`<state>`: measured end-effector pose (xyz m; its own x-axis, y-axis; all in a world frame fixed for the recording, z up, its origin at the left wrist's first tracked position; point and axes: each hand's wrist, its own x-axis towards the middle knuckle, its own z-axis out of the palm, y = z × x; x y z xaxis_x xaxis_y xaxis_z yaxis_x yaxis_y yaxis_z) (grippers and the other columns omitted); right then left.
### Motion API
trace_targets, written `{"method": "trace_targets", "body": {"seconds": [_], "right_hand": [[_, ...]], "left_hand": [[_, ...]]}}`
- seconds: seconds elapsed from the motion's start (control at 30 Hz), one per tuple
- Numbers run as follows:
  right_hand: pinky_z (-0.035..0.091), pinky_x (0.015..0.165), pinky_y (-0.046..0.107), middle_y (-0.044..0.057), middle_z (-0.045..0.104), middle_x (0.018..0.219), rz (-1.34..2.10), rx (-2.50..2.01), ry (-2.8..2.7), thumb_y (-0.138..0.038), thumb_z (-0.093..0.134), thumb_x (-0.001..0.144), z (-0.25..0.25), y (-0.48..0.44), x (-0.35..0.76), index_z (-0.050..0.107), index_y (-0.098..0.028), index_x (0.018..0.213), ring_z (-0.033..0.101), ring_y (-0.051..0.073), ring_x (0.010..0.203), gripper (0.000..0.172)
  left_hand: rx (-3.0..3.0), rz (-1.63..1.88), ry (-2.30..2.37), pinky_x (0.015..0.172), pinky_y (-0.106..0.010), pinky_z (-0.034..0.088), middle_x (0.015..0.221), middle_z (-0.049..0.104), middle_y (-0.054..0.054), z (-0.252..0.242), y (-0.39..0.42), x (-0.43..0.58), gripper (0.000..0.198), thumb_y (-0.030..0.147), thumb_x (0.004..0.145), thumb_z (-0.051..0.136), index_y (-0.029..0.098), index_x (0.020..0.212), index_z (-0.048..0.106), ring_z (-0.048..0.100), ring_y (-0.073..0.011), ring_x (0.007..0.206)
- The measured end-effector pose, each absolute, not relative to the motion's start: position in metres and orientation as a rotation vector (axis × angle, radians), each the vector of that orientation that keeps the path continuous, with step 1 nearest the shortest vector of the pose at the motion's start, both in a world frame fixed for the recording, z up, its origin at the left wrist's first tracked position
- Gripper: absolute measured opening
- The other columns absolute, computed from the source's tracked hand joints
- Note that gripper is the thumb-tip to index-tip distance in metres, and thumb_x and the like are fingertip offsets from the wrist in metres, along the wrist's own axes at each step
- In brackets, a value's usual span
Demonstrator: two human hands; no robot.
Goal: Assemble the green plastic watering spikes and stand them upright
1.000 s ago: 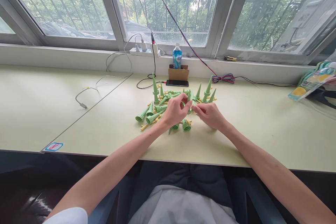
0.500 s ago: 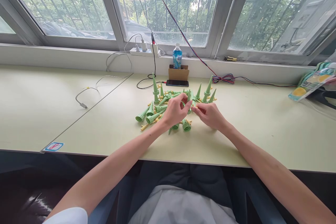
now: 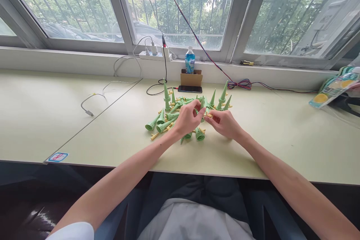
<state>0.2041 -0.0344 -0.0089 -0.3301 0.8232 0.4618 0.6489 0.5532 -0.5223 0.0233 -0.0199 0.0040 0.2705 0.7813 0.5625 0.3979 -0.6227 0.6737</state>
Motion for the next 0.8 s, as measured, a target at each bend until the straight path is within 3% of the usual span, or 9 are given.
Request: {"method": "trace_targets", "body": {"seconds": [0.2,0.57,0.8], "right_hand": [[0.02,0.051,0.026,-0.006,0.021,0.054,0.33,-1.181,-2.066,-0.049,0.046,0.095,-0.0103,-0.0337,0.205,0.023,-0.02,0.06,0.017,0.01,0.055,0.051],[0.024,0.052,0.026,-0.006,0.03,0.052,0.344,-1.205,-2.05,-0.052,0.045,0.095,-0.0075,-0.0347,0.2053,0.034,-0.021,0.061,0.024,0.01,0.052,0.047],[0.026,0.053,0.026,-0.004,0.039,0.05,0.401,-1.188,-2.066,-0.048,0.044,0.097,-0.0084,-0.0348,0.2048,0.035,-0.021,0.061,0.033,0.01,0.05,0.046]], "left_hand": [[2.143,1.294,1.05,0.05,-0.024,0.039,0.079,0.062,-0.001,0.0048,-0.0197,0.0225,0.023,0.039,0.091,0.054,0.018,0.082,0.05,0.048,-0.0073,0.05],[2.134,1.29,1.036,0.049,-0.023,0.037,0.078,0.058,0.0,0.0034,-0.0192,0.0216,0.022,0.037,0.092,0.052,0.019,0.08,0.046,0.049,-0.0088,0.055],[2.146,1.259,1.073,0.048,-0.023,0.034,0.074,0.058,0.001,0.0064,-0.022,0.0212,0.022,0.037,0.091,0.053,0.02,0.08,0.044,0.039,-0.007,0.048]]}}
